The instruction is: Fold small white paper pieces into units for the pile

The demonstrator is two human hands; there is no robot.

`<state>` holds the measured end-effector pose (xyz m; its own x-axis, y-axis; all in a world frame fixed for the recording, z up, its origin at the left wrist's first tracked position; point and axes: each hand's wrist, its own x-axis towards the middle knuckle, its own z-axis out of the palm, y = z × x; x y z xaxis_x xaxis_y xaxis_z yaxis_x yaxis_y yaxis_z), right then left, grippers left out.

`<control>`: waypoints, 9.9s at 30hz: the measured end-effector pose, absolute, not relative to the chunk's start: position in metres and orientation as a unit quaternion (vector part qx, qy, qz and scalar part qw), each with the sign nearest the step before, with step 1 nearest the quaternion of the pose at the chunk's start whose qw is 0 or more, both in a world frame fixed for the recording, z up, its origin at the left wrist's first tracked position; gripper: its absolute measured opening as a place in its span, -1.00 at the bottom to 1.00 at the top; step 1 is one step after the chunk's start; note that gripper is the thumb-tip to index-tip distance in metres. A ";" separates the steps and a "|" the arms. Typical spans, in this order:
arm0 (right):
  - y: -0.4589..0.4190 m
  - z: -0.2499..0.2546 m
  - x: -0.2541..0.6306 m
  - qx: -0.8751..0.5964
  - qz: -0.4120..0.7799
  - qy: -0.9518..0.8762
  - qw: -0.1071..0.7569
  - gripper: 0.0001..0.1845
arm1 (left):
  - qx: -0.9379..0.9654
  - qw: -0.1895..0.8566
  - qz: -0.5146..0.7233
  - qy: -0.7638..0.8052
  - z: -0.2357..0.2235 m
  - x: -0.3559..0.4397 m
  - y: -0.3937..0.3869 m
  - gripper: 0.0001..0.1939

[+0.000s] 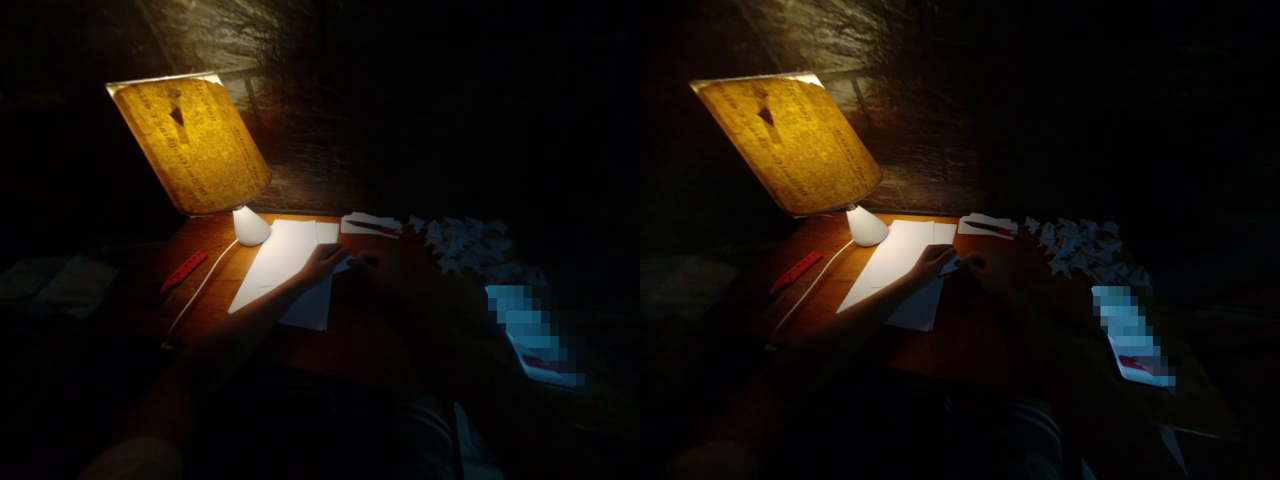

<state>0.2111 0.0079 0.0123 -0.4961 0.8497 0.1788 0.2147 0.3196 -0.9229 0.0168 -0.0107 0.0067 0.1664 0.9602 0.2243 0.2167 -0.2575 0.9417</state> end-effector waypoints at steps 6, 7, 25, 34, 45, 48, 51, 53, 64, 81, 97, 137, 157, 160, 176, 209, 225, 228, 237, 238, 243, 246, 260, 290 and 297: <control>0.010 0.013 0.211 -0.362 0.450 -0.737 0.352 -0.44 | 0.658 0.409 0.435 0.459 0.005 0.015 -0.010 -0.30; 0.010 0.013 0.210 -0.364 0.448 -0.736 0.354 -0.44 | 0.660 0.404 0.432 0.463 0.005 0.014 -0.010 -0.30; 0.008 0.019 0.208 -0.376 0.453 -0.721 0.364 -0.35 | 0.665 0.394 0.437 0.460 0.013 0.016 -0.011 -0.26; 0.012 0.011 0.210 -0.359 0.457 -0.711 0.396 -0.45 | 0.623 0.494 0.435 0.423 0.015 0.016 -0.013 -0.29; 0.012 0.009 0.210 -0.339 0.454 -0.715 0.409 -0.66 | 0.647 0.476 0.404 0.437 0.012 0.010 -0.012 -0.38; 0.014 0.010 0.211 -0.340 0.450 -0.716 0.411 -0.69 | 0.651 0.471 0.410 0.432 0.012 0.010 -0.012 -0.37; 0.016 0.010 0.212 -0.341 0.451 -0.705 0.428 -0.66 | 0.634 0.491 0.428 0.418 0.012 0.011 -0.011 -0.33; 0.017 0.011 0.213 -0.346 0.447 -0.699 0.438 -0.64 | 0.608 0.513 0.445 0.411 0.012 0.012 -0.010 -0.30; 0.014 0.012 0.214 -0.351 0.449 -0.674 0.469 -0.64 | 0.571 0.510 0.500 0.405 0.011 0.009 -0.005 -0.41; 0.025 -0.002 0.215 -0.369 0.430 -0.680 0.465 -0.66 | 0.583 0.522 0.505 0.366 0.004 0.003 0.003 -0.52; 0.022 0.001 0.211 -0.344 0.419 -0.686 0.485 -0.80 | 0.645 0.420 0.490 0.409 0.005 0.007 0.000 -0.56; 0.020 0.005 0.213 -0.343 0.445 -0.682 0.467 -0.69 | 0.649 0.366 0.491 0.452 0.002 0.007 -0.003 -0.39; 0.020 0.012 0.214 -0.379 0.457 -0.659 0.462 -0.49 | 0.595 0.463 0.480 0.448 0.007 0.005 -0.004 -0.34; 0.020 0.011 0.215 -0.376 0.463 -0.663 0.451 -0.50 | 0.605 0.446 0.488 0.444 0.006 0.005 -0.003 -0.33; 0.013 0.008 0.211 -0.343 0.432 -0.739 0.387 -0.64 | 0.624 0.422 0.471 0.459 0.012 0.007 -0.007 -0.34; 0.016 0.006 0.210 -0.352 0.469 -0.702 0.404 -0.74 | 0.724 0.380 0.345 0.461 0.004 0.002 -0.005 -0.48; 0.027 0.013 0.230 -0.439 0.275 -0.802 0.297 -0.92 | 0.861 0.150 0.370 0.315 0.006 0.005 -0.008 -0.88; 0.024 0.020 0.232 -0.453 0.241 -0.820 0.255 -0.94 | 0.882 0.171 0.303 0.318 0.003 0.007 -0.009 -0.85; 0.034 0.022 0.248 -0.349 0.313 -0.852 0.232 -0.80 | 0.888 0.177 0.283 0.316 -0.002 0.004 -0.005 -0.79; 0.035 0.021 0.249 -0.330 0.327 -0.854 0.234 -0.78 | 0.889 0.179 0.284 0.312 -0.002 0.004 -0.005 -0.79; 0.042 0.016 0.254 -0.307 0.364 -0.848 0.233 -0.74 | 0.886 0.191 0.304 0.294 -0.005 0.005 -0.004 -0.79; 0.044 0.015 0.256 -0.310 0.378 -0.842 0.231 -0.78 | 0.885 0.188 0.310 0.292 -0.007 0.004 -0.002 -0.81; 0.040 0.026 0.257 -0.347 0.319 -0.857 0.208 -0.91 | 0.883 0.185 0.305 0.306 -0.003 0.004 -0.003 -0.85; 0.032 0.023 0.244 -0.396 0.281 -0.849 0.207 -0.93 | 0.885 0.187 0.302 0.302 -0.016 -0.001 0.003 -0.80; 0.034 0.017 0.242 -0.403 0.272 -0.851 0.199 -0.88 | 0.885 0.179 0.309 0.297 -0.016 -0.001 0.004 -0.80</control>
<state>0.2416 0.0338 0.0171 -0.5957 0.7943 0.1191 0.5774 0.5266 -0.6239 -0.0010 0.0044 -0.0159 0.6319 0.6371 0.4415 0.4155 -0.7592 0.5010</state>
